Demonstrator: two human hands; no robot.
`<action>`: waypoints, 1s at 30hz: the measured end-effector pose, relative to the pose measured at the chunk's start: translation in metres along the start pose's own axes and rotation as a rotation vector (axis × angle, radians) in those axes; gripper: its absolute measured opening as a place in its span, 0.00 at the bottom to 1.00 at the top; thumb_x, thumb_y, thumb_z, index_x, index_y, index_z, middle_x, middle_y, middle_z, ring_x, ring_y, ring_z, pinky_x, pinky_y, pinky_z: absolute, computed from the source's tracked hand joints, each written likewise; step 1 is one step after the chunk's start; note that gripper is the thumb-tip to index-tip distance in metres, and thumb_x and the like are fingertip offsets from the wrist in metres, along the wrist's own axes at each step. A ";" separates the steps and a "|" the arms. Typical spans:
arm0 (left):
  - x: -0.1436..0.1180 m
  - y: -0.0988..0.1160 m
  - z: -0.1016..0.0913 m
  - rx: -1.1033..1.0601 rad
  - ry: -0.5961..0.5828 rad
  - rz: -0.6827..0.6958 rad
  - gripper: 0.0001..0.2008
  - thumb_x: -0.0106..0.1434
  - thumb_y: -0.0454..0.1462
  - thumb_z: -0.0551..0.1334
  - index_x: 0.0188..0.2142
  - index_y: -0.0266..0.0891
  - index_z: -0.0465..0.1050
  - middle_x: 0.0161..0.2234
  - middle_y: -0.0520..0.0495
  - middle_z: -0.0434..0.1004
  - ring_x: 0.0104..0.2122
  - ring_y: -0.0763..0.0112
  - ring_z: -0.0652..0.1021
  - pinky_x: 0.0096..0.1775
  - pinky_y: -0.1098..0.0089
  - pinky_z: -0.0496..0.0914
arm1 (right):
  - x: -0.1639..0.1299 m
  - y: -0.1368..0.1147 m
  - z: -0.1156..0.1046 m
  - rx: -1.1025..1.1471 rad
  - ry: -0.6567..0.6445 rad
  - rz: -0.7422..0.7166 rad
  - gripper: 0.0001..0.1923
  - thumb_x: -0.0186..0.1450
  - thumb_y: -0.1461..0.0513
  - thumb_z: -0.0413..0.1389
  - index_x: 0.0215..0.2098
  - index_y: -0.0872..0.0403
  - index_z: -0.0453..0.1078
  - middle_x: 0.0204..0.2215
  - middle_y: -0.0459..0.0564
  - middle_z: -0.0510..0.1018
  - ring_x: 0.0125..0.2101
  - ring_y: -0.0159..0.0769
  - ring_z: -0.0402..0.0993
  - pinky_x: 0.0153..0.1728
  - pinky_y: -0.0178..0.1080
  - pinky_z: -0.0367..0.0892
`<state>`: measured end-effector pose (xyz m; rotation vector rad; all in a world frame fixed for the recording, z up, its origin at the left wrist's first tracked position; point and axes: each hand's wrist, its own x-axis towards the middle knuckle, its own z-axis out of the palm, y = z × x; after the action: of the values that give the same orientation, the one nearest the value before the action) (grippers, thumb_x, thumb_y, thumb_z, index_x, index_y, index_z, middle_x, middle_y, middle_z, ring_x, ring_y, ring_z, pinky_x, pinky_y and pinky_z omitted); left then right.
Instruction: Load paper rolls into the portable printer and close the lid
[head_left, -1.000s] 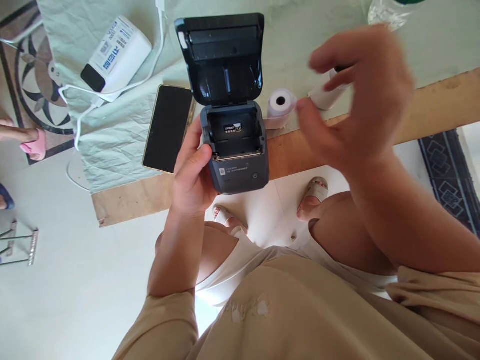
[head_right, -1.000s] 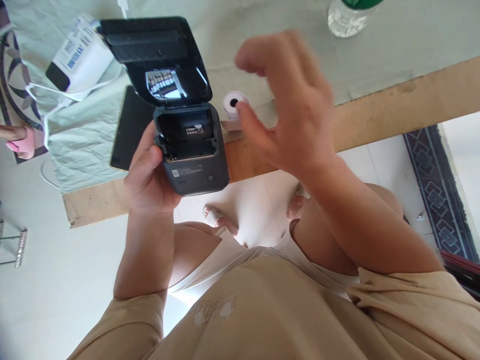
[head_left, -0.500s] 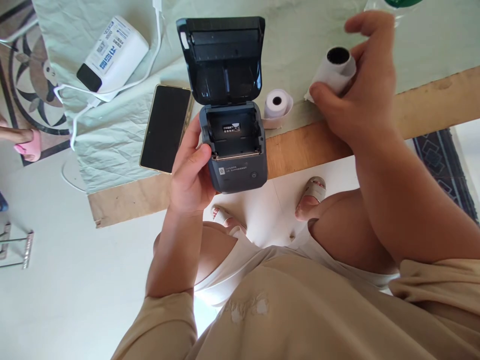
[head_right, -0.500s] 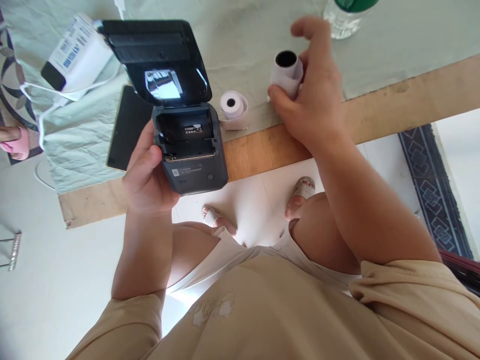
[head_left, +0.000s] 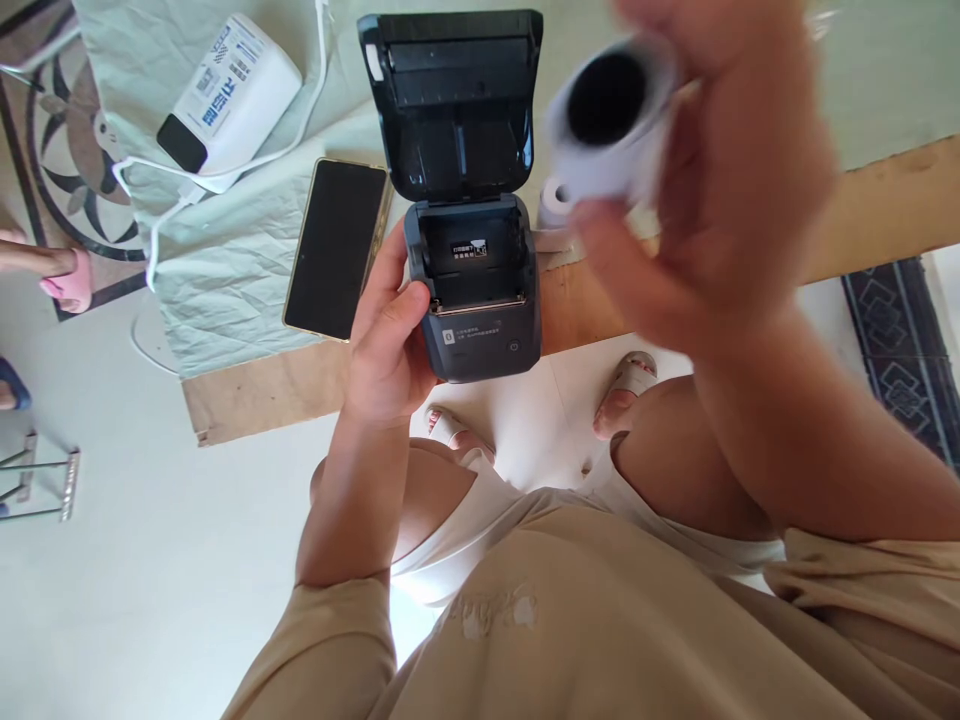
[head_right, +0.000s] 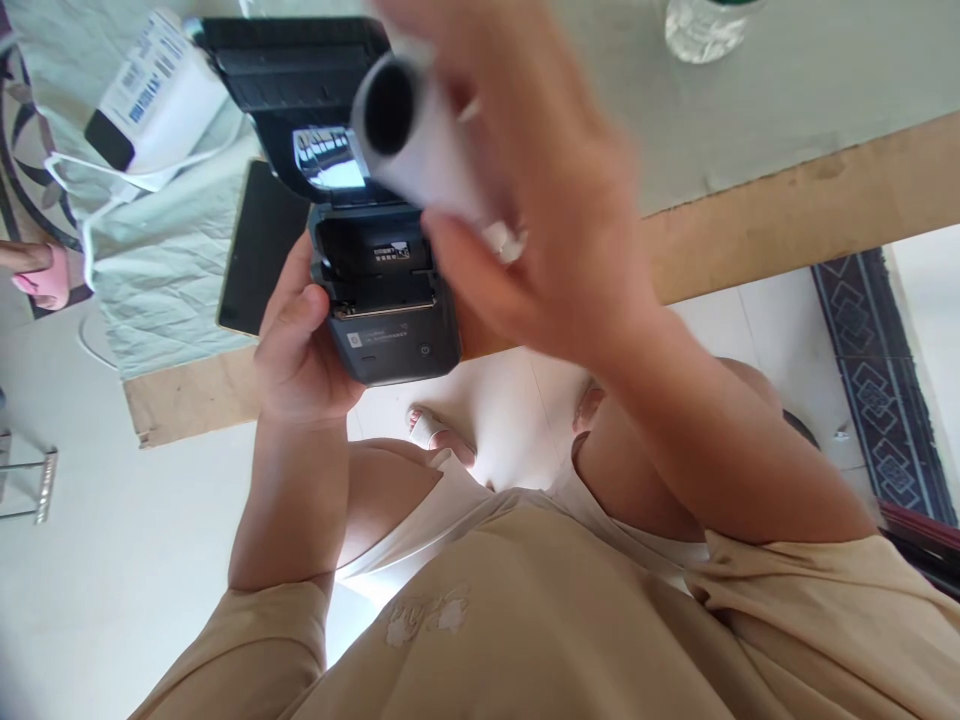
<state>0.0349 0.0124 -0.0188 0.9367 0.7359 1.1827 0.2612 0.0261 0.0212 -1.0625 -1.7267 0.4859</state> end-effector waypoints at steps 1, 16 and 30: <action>0.000 -0.001 -0.001 -0.002 0.001 0.017 0.22 0.67 0.46 0.65 0.58 0.44 0.71 0.51 0.48 0.80 0.66 0.51 0.68 0.60 0.56 0.73 | -0.002 -0.004 0.006 -0.129 -0.077 -0.126 0.26 0.63 0.60 0.58 0.59 0.50 0.65 0.55 0.45 0.76 0.52 0.39 0.76 0.48 0.41 0.75; -0.003 0.001 0.001 0.053 0.056 -0.007 0.25 0.63 0.47 0.67 0.58 0.45 0.71 0.50 0.47 0.79 0.65 0.51 0.70 0.60 0.57 0.73 | 0.000 -0.009 0.031 -0.472 -0.098 -0.387 0.08 0.70 0.64 0.51 0.36 0.51 0.70 0.40 0.45 0.83 0.38 0.36 0.80 0.35 0.42 0.71; 0.001 -0.010 -0.008 0.122 0.010 0.056 0.36 0.52 0.45 0.76 0.59 0.48 0.67 0.51 0.46 0.78 0.59 0.48 0.75 0.54 0.56 0.76 | -0.015 -0.027 0.022 -0.232 -0.086 -0.317 0.08 0.68 0.61 0.56 0.45 0.54 0.71 0.47 0.51 0.79 0.44 0.34 0.78 0.37 0.37 0.75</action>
<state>0.0330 0.0138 -0.0314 1.0597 0.8014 1.2021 0.2316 0.0024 0.0237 -0.9124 -2.0197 0.1346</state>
